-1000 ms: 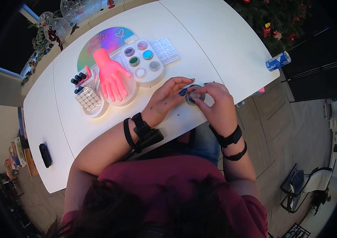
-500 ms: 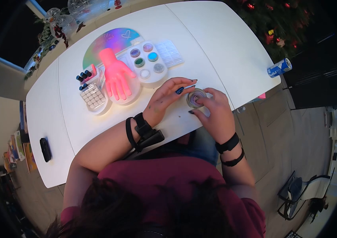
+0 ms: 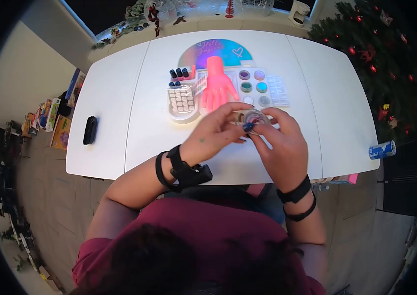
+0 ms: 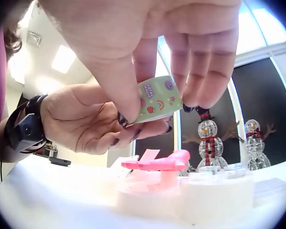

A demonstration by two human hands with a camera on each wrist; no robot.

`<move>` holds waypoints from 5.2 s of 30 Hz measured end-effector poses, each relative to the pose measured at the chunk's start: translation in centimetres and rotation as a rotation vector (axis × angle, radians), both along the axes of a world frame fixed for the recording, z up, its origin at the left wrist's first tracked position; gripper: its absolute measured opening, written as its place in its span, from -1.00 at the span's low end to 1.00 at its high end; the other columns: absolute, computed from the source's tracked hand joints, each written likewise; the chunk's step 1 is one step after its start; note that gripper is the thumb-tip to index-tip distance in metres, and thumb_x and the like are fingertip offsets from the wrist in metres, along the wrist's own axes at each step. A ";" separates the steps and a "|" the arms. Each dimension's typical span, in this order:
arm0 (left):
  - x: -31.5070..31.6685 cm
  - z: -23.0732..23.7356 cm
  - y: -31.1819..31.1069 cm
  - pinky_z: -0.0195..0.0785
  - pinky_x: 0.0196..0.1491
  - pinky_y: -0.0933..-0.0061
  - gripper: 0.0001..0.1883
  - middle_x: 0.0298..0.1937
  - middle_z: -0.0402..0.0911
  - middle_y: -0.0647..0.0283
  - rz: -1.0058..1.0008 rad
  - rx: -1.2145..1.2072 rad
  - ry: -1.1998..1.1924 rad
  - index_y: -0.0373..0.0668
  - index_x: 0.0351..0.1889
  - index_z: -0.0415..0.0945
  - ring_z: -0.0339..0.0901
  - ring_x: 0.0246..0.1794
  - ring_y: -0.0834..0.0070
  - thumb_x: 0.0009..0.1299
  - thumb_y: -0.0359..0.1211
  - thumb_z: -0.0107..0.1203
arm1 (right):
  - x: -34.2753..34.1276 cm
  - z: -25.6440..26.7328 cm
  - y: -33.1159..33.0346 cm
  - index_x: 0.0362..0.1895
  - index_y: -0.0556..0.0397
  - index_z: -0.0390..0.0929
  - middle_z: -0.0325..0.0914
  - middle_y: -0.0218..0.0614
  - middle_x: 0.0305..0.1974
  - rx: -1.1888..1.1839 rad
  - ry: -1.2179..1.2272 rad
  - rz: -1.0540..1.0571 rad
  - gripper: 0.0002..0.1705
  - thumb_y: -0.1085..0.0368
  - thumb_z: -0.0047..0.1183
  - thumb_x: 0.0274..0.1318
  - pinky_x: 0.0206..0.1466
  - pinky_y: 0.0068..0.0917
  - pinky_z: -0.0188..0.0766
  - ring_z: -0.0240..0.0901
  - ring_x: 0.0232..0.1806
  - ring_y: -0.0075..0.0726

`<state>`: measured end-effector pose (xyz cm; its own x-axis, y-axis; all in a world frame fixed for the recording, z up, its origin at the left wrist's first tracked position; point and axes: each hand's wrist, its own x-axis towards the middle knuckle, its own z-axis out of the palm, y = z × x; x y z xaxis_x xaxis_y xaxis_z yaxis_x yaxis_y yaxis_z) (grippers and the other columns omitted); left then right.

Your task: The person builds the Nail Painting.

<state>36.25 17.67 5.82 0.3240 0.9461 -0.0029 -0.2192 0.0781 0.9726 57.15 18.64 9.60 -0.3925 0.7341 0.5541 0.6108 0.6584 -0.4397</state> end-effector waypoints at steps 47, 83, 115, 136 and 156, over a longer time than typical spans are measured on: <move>-14.3 1.2 0.6 0.76 0.06 0.28 -0.62 -0.03 0.82 0.10 0.366 0.423 1.143 -0.21 0.05 0.67 0.83 -0.02 0.19 0.29 -0.50 0.51 | -14.6 0.7 12.3 -0.11 0.08 0.63 0.69 -0.18 -0.30 -0.217 0.097 0.561 -0.86 0.39 0.20 0.25 -0.13 -0.15 0.59 0.67 -0.20 0.05; -16.5 2.3 -0.1 0.47 -0.38 0.46 -0.57 -0.21 0.83 0.38 0.459 0.343 1.385 -0.06 -0.07 0.76 0.63 -0.44 0.52 0.11 -0.30 0.65 | -14.6 -0.8 12.3 -0.04 0.11 0.59 0.57 -0.17 -0.23 -0.241 -0.015 0.618 -0.82 0.49 0.16 0.30 -0.06 -0.22 0.52 0.58 -0.17 -0.03; -17.1 0.3 1.3 0.38 -0.37 0.43 -0.76 -0.28 0.70 0.31 0.390 0.384 1.161 -0.12 -0.19 0.78 0.46 -0.50 0.48 0.19 -0.44 0.57 | -14.3 0.1 11.7 -0.01 -0.01 0.65 0.68 -0.25 -0.08 -0.156 -0.165 0.523 -0.73 0.43 0.28 0.18 0.10 -0.10 0.59 0.62 0.08 0.01; -24.8 -1.3 12.6 0.46 0.43 0.24 -0.46 0.41 0.63 0.11 0.407 -0.280 0.441 -0.19 0.49 0.49 0.63 0.31 0.31 0.72 -0.06 0.01 | -4.2 -3.0 34.6 0.22 -0.05 0.65 0.66 -0.43 0.04 -1.131 -0.098 0.097 -0.47 -0.08 0.29 0.35 -0.02 -0.25 0.70 0.59 0.04 -0.38; -23.1 -1.7 14.4 0.64 0.21 0.46 -0.70 0.11 0.65 0.35 0.253 -0.009 0.332 -0.20 0.23 0.54 0.66 0.05 0.59 0.57 -0.55 0.20 | -4.1 -1.4 31.2 0.18 0.15 0.59 0.72 -0.29 0.06 -1.056 0.071 0.276 -0.70 0.46 0.17 0.42 0.08 -0.42 0.66 0.68 0.06 -0.46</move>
<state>13.13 32.09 4.16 0.0615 0.9952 -0.0764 0.0926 0.0705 0.9932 53.05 49.81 8.22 -0.6089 0.7439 -0.2755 0.4511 0.0391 -0.8916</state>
